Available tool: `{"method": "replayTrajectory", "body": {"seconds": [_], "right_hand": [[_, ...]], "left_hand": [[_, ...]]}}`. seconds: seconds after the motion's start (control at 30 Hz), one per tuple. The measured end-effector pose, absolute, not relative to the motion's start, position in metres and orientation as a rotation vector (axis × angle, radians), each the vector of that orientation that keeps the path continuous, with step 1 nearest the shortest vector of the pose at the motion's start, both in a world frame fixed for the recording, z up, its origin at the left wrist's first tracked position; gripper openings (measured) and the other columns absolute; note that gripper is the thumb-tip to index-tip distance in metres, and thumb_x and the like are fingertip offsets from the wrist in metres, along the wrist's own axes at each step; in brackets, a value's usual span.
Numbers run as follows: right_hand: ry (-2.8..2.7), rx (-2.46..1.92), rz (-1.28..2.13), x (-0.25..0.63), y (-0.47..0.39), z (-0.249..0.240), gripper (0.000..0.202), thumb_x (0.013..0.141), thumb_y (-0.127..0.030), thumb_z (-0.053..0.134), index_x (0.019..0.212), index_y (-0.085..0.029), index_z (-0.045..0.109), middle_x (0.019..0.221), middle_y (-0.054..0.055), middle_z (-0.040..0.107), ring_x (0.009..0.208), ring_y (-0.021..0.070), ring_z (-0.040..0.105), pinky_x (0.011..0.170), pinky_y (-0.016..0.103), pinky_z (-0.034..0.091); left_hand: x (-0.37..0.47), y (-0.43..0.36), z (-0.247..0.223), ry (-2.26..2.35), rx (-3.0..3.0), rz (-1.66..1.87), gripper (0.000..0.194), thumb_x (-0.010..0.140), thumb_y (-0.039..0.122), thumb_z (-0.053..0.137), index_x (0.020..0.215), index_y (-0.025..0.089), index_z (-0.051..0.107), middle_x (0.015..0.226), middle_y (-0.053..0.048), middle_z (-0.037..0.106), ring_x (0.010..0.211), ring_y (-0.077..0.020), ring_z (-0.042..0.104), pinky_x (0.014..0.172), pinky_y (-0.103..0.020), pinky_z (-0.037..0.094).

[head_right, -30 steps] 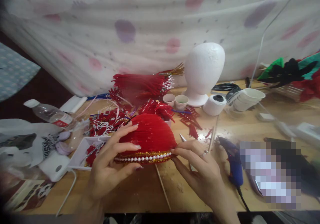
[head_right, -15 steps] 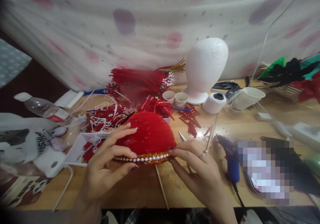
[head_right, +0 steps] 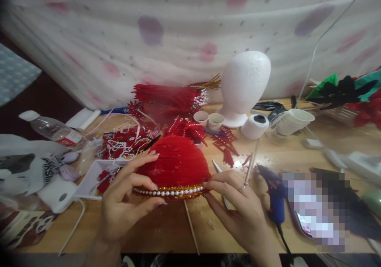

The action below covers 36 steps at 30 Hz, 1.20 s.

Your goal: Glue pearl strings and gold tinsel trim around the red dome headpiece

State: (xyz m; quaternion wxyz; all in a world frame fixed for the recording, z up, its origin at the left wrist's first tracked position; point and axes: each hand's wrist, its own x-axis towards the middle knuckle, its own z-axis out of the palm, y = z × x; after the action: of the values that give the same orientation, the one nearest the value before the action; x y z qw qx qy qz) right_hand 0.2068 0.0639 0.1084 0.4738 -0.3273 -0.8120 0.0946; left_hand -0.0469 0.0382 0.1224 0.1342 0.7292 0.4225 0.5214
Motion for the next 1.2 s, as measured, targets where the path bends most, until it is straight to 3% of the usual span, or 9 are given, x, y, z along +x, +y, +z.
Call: {"method": "replayTrajectory", "body": {"seconds": [0.13,0.37,0.6,0.77,0.97,1.1,1.2], "right_hand": [[-1.993,-0.781,0.241,0.208,0.064,0.106,0.024,0.088,0.0,0.063,0.102,-0.02,0.066,0.089,0.003,0.066,0.086,0.016,0.064,0.075,0.028,0.053],[-1.994,-0.766,0.252,0.207,0.065,0.105,0.021,0.089,-0.002,0.063,0.102,-0.018,0.066,0.09,0.004,0.065,0.086,0.0145,0.064,0.073,0.024,0.053],[-1.967,-0.766,0.269,0.199,0.062,0.111,0.022,0.087,-0.003,0.065,0.099,-0.021,0.067,0.086,0.003,0.069,0.076,0.0149,0.069,0.066,0.025,0.057],[-1.923,-0.781,0.306,0.198,0.06,0.11,0.022,0.085,-0.003,0.067,0.097,-0.022,0.07,0.085,0.003,0.071,0.076,0.0168,0.07,0.065,0.027,0.058],[-1.901,-0.775,0.326,0.198,0.059,0.109,0.021,0.086,-0.003,0.067,0.098,-0.021,0.07,0.085,0.003,0.07,0.077,0.0169,0.07,0.065,0.026,0.058],[-1.871,-0.781,0.296,0.197,0.061,0.106,0.021,0.086,-0.003,0.067,0.098,-0.021,0.07,0.086,0.003,0.07,0.077,0.0167,0.07,0.066,0.027,0.058],[-1.84,-0.797,0.287,0.197,0.063,0.103,0.021,0.086,-0.005,0.068,0.098,-0.022,0.07,0.086,0.003,0.071,0.078,0.0173,0.07,0.066,0.028,0.059]], "left_hand": [[-0.045,0.039,0.124,1.209,2.127,1.523,0.018,0.084,0.032,0.079,0.088,0.023,0.064,0.131,-0.006,0.067,0.13,-0.0205,0.059,0.12,-0.042,0.037],[-0.044,0.035,0.139,1.269,2.398,1.336,0.028,0.088,0.026,0.075,0.114,0.025,0.063,0.141,-0.008,0.058,0.136,-0.0215,0.051,0.126,-0.048,0.025],[-0.036,0.031,0.144,1.259,2.432,1.195,0.016,0.09,0.025,0.072,0.103,0.028,0.064,0.146,-0.007,0.053,0.138,-0.0252,0.047,0.124,-0.055,0.026],[-0.037,0.031,0.143,1.259,2.446,1.222,0.009,0.091,0.022,0.069,0.097,0.028,0.064,0.141,-0.005,0.055,0.138,-0.0232,0.046,0.122,-0.051,0.029],[-0.037,0.032,0.14,1.231,2.39,1.276,0.017,0.086,0.024,0.076,0.1,0.027,0.066,0.139,-0.005,0.059,0.137,-0.0252,0.049,0.124,-0.054,0.025],[-0.039,0.03,0.138,1.185,2.164,1.52,0.017,0.082,0.021,0.081,0.091,0.025,0.067,0.128,-0.004,0.067,0.13,-0.0263,0.056,0.12,-0.055,0.036],[-0.042,0.029,0.139,1.18,2.063,1.643,0.014,0.083,0.016,0.079,0.081,0.026,0.069,0.106,-0.001,0.075,0.119,-0.0247,0.063,0.117,-0.055,0.04]]}}
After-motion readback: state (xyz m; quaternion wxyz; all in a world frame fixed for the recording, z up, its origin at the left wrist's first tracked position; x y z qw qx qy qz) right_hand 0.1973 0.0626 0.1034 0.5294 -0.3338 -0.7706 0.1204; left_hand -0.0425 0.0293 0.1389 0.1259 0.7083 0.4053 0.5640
